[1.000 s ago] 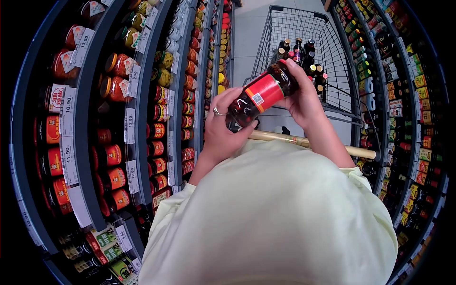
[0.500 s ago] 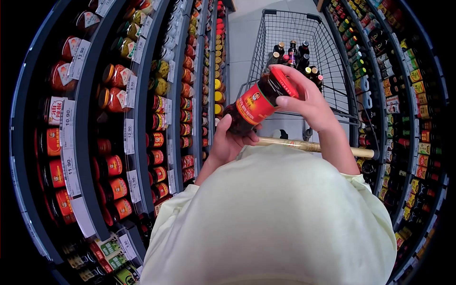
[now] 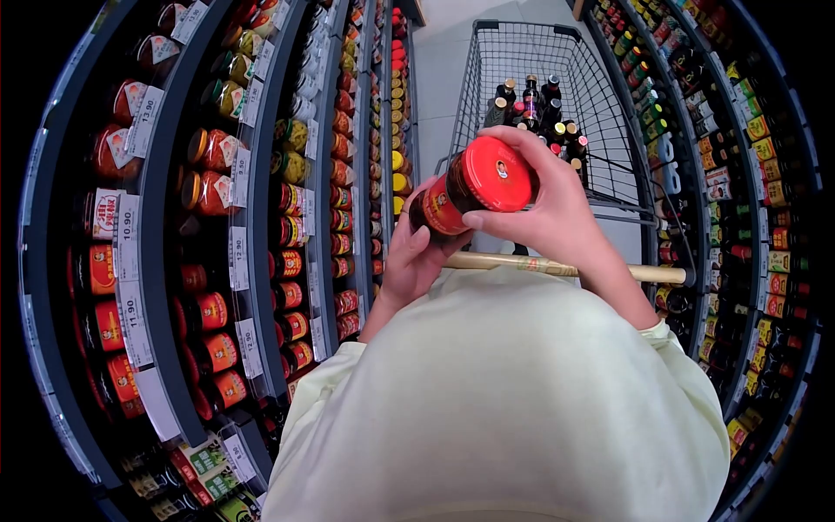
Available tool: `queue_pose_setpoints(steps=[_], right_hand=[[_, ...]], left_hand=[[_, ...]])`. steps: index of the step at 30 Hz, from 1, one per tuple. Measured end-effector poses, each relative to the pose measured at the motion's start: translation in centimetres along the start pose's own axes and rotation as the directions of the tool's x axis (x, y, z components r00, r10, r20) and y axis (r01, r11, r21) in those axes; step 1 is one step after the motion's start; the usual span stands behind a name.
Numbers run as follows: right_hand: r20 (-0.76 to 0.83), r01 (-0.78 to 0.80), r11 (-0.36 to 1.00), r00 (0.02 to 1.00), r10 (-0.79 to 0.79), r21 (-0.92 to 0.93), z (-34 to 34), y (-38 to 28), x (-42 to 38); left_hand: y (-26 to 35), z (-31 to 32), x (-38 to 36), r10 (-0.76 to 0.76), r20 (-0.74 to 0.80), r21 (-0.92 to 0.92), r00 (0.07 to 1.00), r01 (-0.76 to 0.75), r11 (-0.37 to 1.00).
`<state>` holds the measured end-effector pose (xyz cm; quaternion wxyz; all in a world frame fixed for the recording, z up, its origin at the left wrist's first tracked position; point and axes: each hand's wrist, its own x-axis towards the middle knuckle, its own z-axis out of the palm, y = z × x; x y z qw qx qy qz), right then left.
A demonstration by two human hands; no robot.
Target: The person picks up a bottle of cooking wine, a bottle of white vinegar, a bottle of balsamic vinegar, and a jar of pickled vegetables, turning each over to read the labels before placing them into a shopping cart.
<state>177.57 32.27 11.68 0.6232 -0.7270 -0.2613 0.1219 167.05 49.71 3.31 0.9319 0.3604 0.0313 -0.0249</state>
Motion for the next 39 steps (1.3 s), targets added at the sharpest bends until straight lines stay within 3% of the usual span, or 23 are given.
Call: queue_pose_setpoints(steps=[4, 9, 10, 11, 13, 14, 17, 20, 23, 27, 30, 33, 38, 39], right_hand=[[0.035, 0.016, 0.999, 0.999, -0.015, -0.031, 0.0, -0.7, 0.1], [0.109, 0.17, 0.984, 0.98, -0.165, -0.044, 0.1, -0.3, 0.1], [0.107, 0.171, 0.984, 0.98, -0.165, -0.044, 0.1, -0.3, 0.2], [0.122, 0.133, 0.991, 0.983, -0.135, 0.024, 0.0, -0.2, 0.2], [0.159, 0.053, 0.986, 0.984, -0.078, 0.156, -0.2, 0.1, 0.4], [0.16, 0.052, 0.986, 0.984, -0.078, 0.156, -0.3, 0.4, 0.6], [0.193, -0.065, 0.959, 0.981, 0.011, 0.276, -0.8, 1.7, 1.0], [0.085, -0.15, 0.926, 0.988, 0.128, 0.347, -1.3, 3.8, 1.3], [0.117, -0.332, 0.734, 0.937, 0.329, 0.592, -1.9, 4.8, 1.2], [0.142, -0.318, 0.74, 0.946, 0.293, 0.593, -2.6, 5.6, 1.0], [0.199, -0.338, 0.804, 0.941, 0.275, 0.489, -3.8, 5.3, 0.3], [0.14, -0.34, 0.858, 0.94, 0.31, 0.385, -4.3, 4.7, -0.6], [0.101, -0.361, 0.765, 0.925, 0.366, 0.533, -5.0, 6.1, -2.5], [0.031, -0.341, 0.738, 0.916, 0.399, 0.582, -4.9, 6.4, -2.9]], left_hand=[[-0.3, 0.1, -0.4, -0.038, -0.014, -0.009, 0.999, 0.038, 0.999], [-1.1, -0.3, -0.5, -0.124, -0.056, -0.073, 0.991, 0.12, 0.99], [-1.3, 0.3, -0.5, -0.161, -0.18, -0.083, 0.97, 0.148, 0.986], [-1.4, -0.3, -0.4, -0.161, -0.179, -0.082, 0.971, 0.149, 0.985], [-1.1, -0.8, 0.0, -0.225, 0.039, -0.111, 0.973, 0.228, 0.967], [-1.3, -0.5, 0.0, -0.26, -0.048, -0.028, 0.964, 0.259, 0.966], [-1.4, 0.0, 0.0, -0.303, -0.101, -0.027, 0.948, 0.302, 0.953], [-1.1, -0.3, -0.4, -0.355, 0.009, -0.021, 0.935, 0.355, 0.935], [-0.5, 1.0, -0.2, -0.326, 0.002, 0.173, 0.945, 0.321, 0.931], [-0.4, 1.1, 0.2, -0.344, 0.002, 0.242, 0.939, 0.333, 0.911], [0.1, 1.9, 0.2, -0.324, -0.06, 0.27, 0.944, 0.328, 0.905], [0.6, 2.1, 0.6, -0.316, -0.078, 0.345, 0.945, 0.323, 0.881], [0.3, 2.3, 2.2, -0.331, -0.072, 0.393, 0.941, 0.331, 0.858], [-0.1, 2.1, 2.6, -0.333, -0.073, 0.388, 0.94, 0.334, 0.859]])
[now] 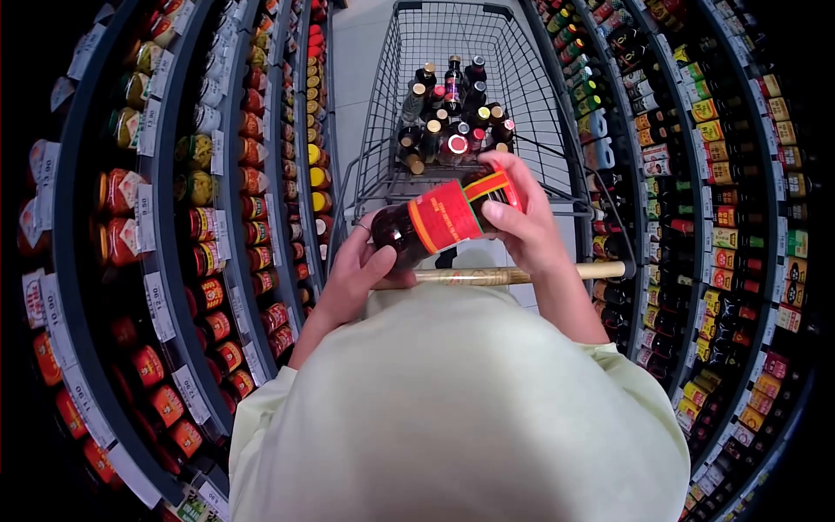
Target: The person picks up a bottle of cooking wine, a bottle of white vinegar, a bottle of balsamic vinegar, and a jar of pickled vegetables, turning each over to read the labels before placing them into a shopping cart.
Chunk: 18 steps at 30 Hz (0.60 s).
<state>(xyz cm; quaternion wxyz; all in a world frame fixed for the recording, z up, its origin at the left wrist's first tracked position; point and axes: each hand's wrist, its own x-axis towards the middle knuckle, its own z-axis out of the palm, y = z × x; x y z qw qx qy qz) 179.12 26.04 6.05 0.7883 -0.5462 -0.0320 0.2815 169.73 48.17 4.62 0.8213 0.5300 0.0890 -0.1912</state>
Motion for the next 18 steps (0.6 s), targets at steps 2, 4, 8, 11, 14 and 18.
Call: queue_pose_setpoints(steps=[2, 4, 8, 11, 14, 18], right_hand=[[-0.075, 0.008, 0.999, 0.997, -0.004, 0.053, -0.6, 0.1, -0.1], [-0.234, -0.02, 0.999, 0.972, 0.029, 0.039, -1.9, -0.3, 0.1], [-0.46, -0.013, 1.0, 0.888, -0.001, -0.029, -5.2, -2.0, 2.0], [-0.539, -0.008, 0.981, 0.836, -0.1, -0.194, -8.3, -2.7, 4.4], [-0.554, -0.056, 0.941, 0.819, -0.148, -0.335, -11.2, -2.7, 7.8], [-0.522, -0.041, 0.904, 0.827, -0.208, -0.425, -14.1, -1.3, 13.3]], left_hand=[[-1.0, -0.2, 1.1, 0.041, -0.121, 0.105, 0.992, -0.028, 0.994], [-1.2, -0.6, 2.0, 0.09, -0.165, 0.211, 0.982, -0.054, 0.976], [-1.5, -2.0, 2.7, 0.243, -0.15, 0.824, 0.958, -0.015, 0.566], [-2.2, -2.3, 3.0, 0.282, -0.071, 0.966, 0.957, -0.006, 0.26], [-2.5, -1.9, 3.3, 0.298, -0.003, 0.992, 0.955, -0.034, 0.118], [-2.6, -1.7, 3.5, 0.283, -0.012, 0.999, 0.959, -0.003, 0.054]])
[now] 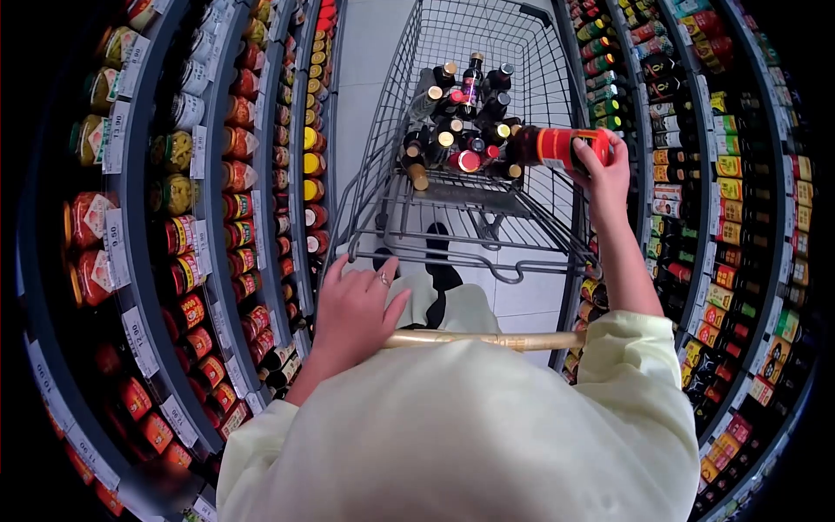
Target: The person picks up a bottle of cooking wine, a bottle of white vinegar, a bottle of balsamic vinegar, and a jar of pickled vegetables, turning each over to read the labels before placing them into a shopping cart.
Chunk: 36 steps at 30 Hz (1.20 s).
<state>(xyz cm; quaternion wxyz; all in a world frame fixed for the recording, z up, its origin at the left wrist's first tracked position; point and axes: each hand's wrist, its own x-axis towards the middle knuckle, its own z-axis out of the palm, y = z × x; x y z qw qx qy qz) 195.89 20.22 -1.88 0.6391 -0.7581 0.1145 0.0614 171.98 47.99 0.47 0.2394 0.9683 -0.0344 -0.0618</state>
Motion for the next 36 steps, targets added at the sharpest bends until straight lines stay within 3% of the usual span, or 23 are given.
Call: queue_pose_setpoints(steps=[4, 5, 8, 12, 18, 26, 29, 36], right_hand=[[-0.036, 0.131, 0.953, 0.989, -0.147, -0.274, 1.6, 1.9, 5.4], [-0.047, 0.219, 0.856, 0.961, -0.272, -0.468, 1.4, 3.2, 7.4], [0.037, 0.34, 0.699, 0.911, -0.41, -0.629, 1.9, 4.7, 11.5], [0.135, 0.354, 0.557, 0.909, -0.395, -0.752, 2.9, 9.3, 17.4], [0.163, 0.28, 0.542, 0.953, -0.254, -0.793, 4.9, 15.7, 23.0], [0.195, 0.27, 0.481, 0.96, -0.2, -0.834, 6.7, 23.6, 28.6], [0.166, 0.204, 0.495, 0.979, -0.119, -0.845, 7.8, 25.2, 29.4], [0.121, 0.154, 0.482, 0.988, -0.099, -0.863, 8.7, 27.8, 30.9]], left_hand=[[0.1, 0.3, -0.1, -0.033, -0.107, 0.022, 0.994, 0.036, 0.999], [0.1, 0.3, -0.2, -0.067, -0.125, 0.028, 0.99, 0.071, 0.997], [0.4, 0.3, -0.2, -0.093, -0.133, 0.04, 0.987, 0.099, 0.994], [0.5, 0.6, -0.3, -0.13, -0.104, -0.026, 0.986, 0.128, 0.991], [0.3, 0.1, 0.1, -0.166, -0.012, 0.004, 0.986, 0.167, 0.986], [-0.1, 0.6, 0.0, -0.209, 0.084, 0.019, 0.974, 0.208, 0.978], [-0.2, 0.4, -0.3, -0.197, 0.192, 0.053, 0.961, 0.191, 0.98], [-0.5, 0.7, -0.2, -0.174, 0.195, 0.034, 0.965, 0.171, 0.985]])
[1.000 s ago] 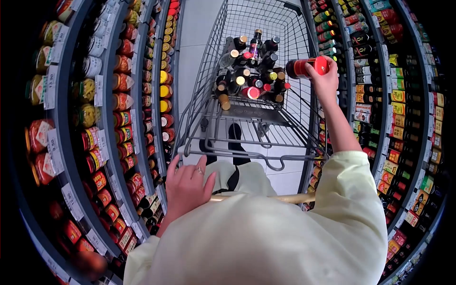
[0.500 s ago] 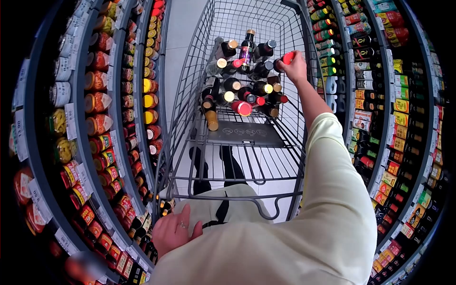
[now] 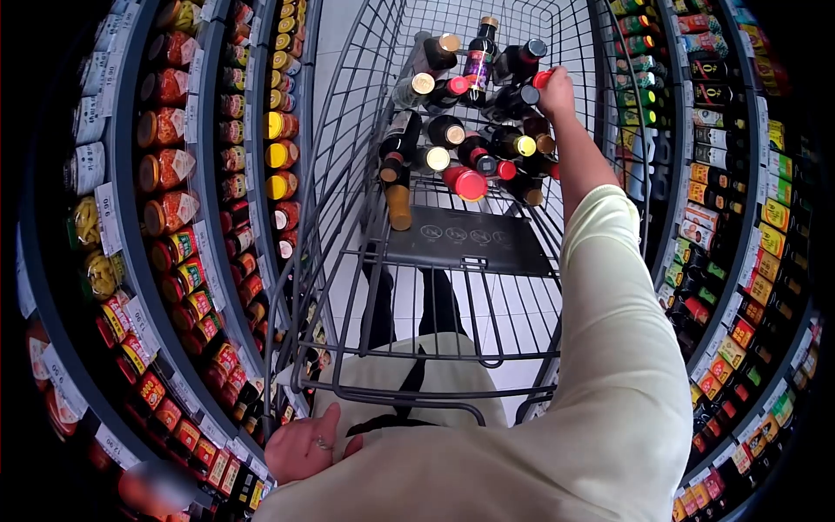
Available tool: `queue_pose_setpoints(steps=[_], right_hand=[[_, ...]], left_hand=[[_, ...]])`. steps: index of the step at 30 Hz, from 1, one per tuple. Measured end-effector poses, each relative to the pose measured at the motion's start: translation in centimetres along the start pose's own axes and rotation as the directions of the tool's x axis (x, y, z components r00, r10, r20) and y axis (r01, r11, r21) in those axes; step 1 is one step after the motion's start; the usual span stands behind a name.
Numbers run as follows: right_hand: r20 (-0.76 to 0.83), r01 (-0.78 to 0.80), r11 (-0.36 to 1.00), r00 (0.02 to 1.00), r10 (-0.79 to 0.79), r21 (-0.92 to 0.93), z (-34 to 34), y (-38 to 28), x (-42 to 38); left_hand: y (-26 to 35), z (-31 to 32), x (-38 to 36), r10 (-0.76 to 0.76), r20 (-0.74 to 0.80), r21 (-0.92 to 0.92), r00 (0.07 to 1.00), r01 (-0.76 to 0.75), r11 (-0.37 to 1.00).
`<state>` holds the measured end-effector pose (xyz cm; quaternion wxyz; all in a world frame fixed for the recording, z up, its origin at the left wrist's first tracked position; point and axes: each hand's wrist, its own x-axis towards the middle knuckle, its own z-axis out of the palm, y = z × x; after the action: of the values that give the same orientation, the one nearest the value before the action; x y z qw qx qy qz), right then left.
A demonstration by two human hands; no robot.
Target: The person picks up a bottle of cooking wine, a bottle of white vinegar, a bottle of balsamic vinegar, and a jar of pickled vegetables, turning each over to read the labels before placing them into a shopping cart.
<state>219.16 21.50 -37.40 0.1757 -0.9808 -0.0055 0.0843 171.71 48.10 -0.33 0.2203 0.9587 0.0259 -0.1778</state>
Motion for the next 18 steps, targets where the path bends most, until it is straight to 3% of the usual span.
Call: queue_pose_setpoints(steps=[12, 14, 16, 18], right_hand=[[0.086, -0.162, 0.986, 0.984, 0.158, 0.043, 0.7, 0.7, 0.3], [0.017, -0.088, 0.996, 0.996, 0.088, 0.012, 0.9, 1.1, 0.5], [0.05, -0.056, 0.996, 0.997, 0.052, 0.076, -1.3, 0.8, -0.8], [-0.037, 0.083, 0.996, 0.996, -0.081, 0.031, -3.7, 0.6, -2.6]], left_hand=[[0.1, 0.0, 0.1, -0.035, 0.004, -0.04, 0.999, 0.035, 0.999], [0.1, -0.1, 0.2, -0.043, -0.012, -0.078, 0.999, 0.042, 0.996], [0.4, -0.4, 0.5, -0.046, -0.046, -0.069, 0.998, 0.043, 0.997], [0.7, -0.7, 0.9, -0.042, -0.093, -0.068, 0.995, 0.036, 0.997]])
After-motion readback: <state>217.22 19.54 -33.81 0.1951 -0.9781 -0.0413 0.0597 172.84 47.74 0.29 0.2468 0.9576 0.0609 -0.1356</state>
